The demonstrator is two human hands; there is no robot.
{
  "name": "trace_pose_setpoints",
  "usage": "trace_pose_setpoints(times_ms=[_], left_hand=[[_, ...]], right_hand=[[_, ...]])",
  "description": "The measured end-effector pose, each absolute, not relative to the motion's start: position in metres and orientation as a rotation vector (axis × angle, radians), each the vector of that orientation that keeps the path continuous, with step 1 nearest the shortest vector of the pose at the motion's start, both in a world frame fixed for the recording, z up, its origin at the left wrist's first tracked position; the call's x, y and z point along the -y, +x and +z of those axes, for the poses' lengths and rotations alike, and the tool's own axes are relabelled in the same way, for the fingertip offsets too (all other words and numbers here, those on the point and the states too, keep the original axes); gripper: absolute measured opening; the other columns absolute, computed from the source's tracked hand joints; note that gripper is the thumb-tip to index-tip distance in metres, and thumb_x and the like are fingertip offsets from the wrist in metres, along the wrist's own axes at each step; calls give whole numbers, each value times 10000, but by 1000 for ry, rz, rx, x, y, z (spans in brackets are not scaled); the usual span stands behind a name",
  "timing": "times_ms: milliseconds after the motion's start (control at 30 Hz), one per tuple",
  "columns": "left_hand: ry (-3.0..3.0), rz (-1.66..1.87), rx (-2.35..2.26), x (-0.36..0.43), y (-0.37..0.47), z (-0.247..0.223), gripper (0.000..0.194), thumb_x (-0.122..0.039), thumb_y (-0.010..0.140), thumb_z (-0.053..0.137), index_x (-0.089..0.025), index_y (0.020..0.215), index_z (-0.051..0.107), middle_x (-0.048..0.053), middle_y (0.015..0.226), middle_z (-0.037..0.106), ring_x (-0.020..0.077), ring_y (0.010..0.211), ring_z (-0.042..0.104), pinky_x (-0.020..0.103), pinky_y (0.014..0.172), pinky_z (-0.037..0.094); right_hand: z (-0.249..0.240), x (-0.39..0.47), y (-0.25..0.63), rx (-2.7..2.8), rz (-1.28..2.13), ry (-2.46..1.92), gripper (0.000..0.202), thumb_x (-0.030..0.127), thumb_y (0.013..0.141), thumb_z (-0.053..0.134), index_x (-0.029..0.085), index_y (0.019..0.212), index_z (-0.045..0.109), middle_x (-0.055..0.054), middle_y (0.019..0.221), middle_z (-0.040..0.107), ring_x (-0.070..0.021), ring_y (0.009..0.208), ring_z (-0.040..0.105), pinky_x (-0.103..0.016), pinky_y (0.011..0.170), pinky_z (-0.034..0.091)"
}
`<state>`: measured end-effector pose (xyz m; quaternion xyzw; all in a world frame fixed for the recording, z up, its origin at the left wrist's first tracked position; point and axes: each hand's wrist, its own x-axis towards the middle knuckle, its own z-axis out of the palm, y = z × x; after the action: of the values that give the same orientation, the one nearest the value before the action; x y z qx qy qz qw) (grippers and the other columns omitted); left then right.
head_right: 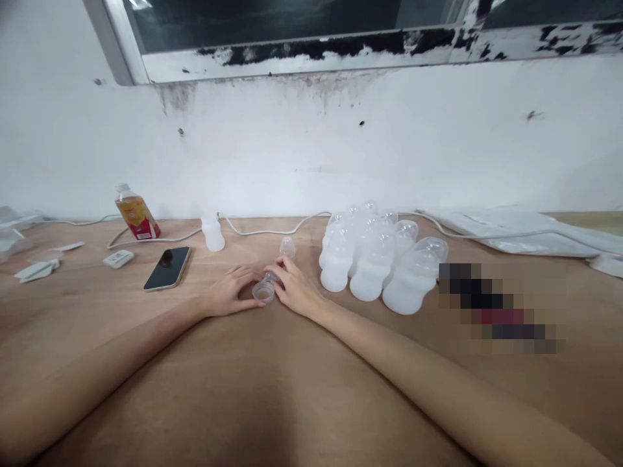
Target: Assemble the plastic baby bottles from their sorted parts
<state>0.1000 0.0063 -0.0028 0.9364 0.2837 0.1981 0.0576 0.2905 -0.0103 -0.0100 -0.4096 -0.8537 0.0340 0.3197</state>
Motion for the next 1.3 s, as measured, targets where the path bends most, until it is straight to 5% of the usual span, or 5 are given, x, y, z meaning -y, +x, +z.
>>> trace_pose_setpoints(times_ms=[133,467,633,1067,1300], left_hand=[[2769,743,-950,-9,99,-7,407,-448,707,533,-182,1005,452,55,995,558,199,920,509,348,827,378],[2670,999,-1084,-13,99,-13,387,-306,740,521,-197,1091,401,46,991,558,183,883,547,306,754,447],[2716,1062,-983,-11,99,-12,375,-280,759,510,-199,1109,401,53,1074,511,170,980,504,287,828,427],[2567,1089,-919,-6,106,-13,412,-265,768,515,-171,1151,393,55,1035,557,95,657,541,228,634,479],[2728,947,-612,1,106,-10,510,-275,777,501,-192,1241,306,85,1255,413,178,1124,415,325,936,381]], right_hand=[[-9,11,291,2145,70,-1053,217,172,785,442,180,998,484,-81,1115,448,-190,1019,456,-333,865,388],[-11,10,291,2126,195,-1025,331,243,802,480,182,1117,398,-55,927,522,-144,740,544,-308,715,459],[-13,9,291,2126,217,-997,181,280,765,545,184,879,442,-26,811,508,-131,675,520,-263,609,466],[-9,14,289,2089,272,-821,283,218,831,417,204,1111,385,-85,1056,402,-134,817,513,-288,718,482],[-12,9,290,2085,257,-989,343,194,795,456,189,1129,379,-37,862,551,-125,646,525,-283,628,466]])
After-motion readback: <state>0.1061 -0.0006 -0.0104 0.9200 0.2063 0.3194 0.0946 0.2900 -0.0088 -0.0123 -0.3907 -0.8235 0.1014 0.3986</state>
